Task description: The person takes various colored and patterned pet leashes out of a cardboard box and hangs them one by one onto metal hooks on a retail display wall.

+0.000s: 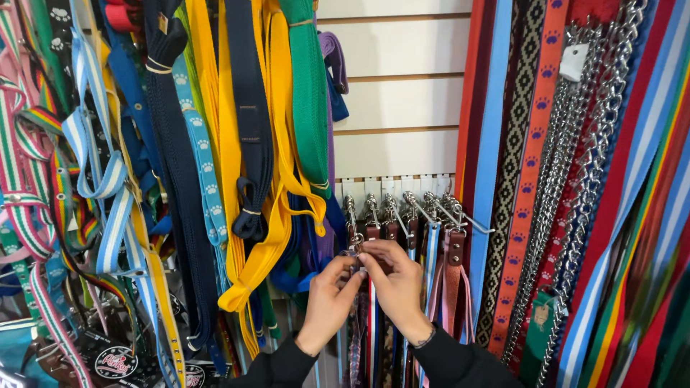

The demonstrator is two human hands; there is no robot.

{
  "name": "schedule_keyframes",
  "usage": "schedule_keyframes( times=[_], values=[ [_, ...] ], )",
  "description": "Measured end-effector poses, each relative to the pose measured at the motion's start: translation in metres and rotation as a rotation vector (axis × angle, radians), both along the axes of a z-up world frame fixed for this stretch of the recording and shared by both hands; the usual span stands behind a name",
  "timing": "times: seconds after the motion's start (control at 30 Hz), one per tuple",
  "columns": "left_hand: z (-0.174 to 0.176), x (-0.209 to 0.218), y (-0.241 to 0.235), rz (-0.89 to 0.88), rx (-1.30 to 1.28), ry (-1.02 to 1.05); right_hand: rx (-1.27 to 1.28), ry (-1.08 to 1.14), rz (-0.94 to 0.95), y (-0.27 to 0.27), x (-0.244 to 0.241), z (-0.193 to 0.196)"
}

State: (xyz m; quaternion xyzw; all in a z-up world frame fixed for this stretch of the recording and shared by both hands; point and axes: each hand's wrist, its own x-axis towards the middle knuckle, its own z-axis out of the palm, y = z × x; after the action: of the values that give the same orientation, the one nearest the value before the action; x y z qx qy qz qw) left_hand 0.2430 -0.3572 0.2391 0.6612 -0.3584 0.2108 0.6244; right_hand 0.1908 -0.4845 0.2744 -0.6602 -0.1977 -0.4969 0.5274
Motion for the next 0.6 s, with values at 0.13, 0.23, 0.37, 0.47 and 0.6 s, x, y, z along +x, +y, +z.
schedule_keyframes(
  times=[0.13,0.23,0.37,0.47,0.6],
  values=[
    [-0.002,0.006,0.002,-0.020,0.011,0.032,0.057,0.016,0.010,0.002,0.013,-0.005],
    [0.002,0.006,0.004,-0.034,0.056,0.061,0.051,0.019,0.001,0.001,0.021,-0.006],
    [0.004,0.010,0.004,-0.048,0.124,0.050,-0.046,0.058,-0.069,-0.005,0.030,-0.009],
    [0.015,0.008,0.003,0.019,0.206,-0.044,-0.075,0.058,-0.079,-0.010,0.046,-0.018],
    [0.006,0.032,-0.005,0.407,0.553,-0.108,-0.132,0.020,-0.111,-0.013,0.060,-0.023]
  ],
)
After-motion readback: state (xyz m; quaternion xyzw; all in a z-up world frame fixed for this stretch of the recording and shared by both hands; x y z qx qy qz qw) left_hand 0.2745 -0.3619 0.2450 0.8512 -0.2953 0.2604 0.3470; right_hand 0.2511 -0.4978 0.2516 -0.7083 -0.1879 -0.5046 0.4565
